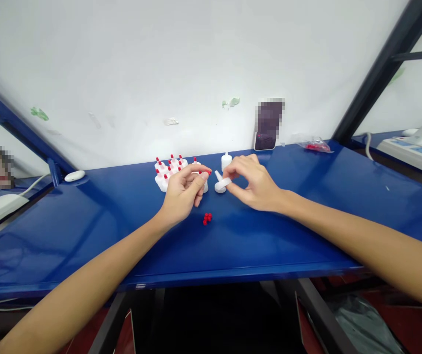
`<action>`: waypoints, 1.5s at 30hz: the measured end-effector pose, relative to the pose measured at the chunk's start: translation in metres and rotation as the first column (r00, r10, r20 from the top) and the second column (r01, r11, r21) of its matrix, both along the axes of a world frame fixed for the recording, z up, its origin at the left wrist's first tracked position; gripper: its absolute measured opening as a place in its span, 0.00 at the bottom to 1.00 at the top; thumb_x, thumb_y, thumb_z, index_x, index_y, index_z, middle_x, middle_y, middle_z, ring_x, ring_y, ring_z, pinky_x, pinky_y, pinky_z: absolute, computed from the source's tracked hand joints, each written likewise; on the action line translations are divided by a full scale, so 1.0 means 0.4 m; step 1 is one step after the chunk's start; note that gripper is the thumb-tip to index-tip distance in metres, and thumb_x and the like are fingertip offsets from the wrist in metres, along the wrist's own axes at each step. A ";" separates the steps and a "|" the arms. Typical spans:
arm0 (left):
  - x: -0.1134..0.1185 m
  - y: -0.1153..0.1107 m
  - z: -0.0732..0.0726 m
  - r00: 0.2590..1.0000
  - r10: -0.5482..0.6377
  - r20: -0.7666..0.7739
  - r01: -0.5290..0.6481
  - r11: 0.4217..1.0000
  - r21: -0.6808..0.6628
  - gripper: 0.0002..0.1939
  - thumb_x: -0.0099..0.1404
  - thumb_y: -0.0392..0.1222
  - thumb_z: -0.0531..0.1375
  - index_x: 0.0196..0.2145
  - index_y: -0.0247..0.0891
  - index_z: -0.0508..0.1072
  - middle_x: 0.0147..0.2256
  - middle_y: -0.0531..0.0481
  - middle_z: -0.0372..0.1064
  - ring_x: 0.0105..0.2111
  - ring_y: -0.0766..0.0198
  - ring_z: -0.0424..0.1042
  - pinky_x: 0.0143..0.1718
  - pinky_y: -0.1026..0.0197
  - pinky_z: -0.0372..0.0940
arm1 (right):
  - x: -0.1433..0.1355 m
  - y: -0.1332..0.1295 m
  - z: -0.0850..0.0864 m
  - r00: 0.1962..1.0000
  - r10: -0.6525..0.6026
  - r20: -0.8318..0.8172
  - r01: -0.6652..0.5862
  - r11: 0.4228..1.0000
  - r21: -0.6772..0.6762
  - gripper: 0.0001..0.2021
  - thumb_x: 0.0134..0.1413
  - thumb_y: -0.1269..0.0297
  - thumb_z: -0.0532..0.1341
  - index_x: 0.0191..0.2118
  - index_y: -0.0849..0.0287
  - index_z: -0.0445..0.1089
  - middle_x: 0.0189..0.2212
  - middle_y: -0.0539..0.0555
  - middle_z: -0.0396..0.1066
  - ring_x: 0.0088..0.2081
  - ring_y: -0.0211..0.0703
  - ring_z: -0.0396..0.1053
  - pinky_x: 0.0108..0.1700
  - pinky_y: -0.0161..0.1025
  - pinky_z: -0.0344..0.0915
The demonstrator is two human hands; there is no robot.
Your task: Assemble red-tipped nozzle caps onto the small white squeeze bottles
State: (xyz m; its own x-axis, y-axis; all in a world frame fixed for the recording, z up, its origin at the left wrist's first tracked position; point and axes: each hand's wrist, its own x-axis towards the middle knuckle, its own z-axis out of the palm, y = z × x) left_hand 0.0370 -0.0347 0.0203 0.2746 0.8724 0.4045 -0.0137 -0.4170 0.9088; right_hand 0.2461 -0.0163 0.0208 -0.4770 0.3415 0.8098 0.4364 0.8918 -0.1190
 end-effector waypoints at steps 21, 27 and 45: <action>-0.019 0.004 0.016 0.987 0.158 -0.032 -0.144 0.954 0.264 0.11 0.67 0.47 0.63 0.38 0.38 0.80 0.34 0.48 0.75 0.36 0.63 0.71 0.40 0.60 0.66 | -0.011 -0.026 -0.008 1.000 0.022 -0.012 -0.021 0.997 0.075 0.06 0.65 0.69 0.56 0.44 0.52 0.66 0.33 0.51 0.76 0.30 0.42 0.73 0.33 0.40 0.68; -0.017 -0.005 0.012 0.984 0.168 -0.057 -0.150 0.960 0.238 0.11 0.66 0.46 0.64 0.39 0.37 0.81 0.32 0.48 0.77 0.30 0.65 0.70 0.33 0.63 0.65 | -0.011 -0.024 -0.010 1.000 -0.019 -0.016 0.020 0.999 0.050 0.05 0.66 0.67 0.55 0.44 0.52 0.65 0.33 0.51 0.77 0.31 0.43 0.74 0.34 0.41 0.70; -0.031 -0.002 -0.018 0.921 0.218 -0.322 -0.028 0.864 0.503 0.15 0.74 0.44 0.53 0.50 0.35 0.73 0.32 0.48 0.72 0.26 0.68 0.66 0.29 0.63 0.63 | -0.008 -0.015 -0.008 0.982 0.126 0.141 -0.107 0.985 -0.136 0.07 0.67 0.71 0.51 0.45 0.56 0.64 0.29 0.50 0.72 0.27 0.38 0.69 0.32 0.35 0.65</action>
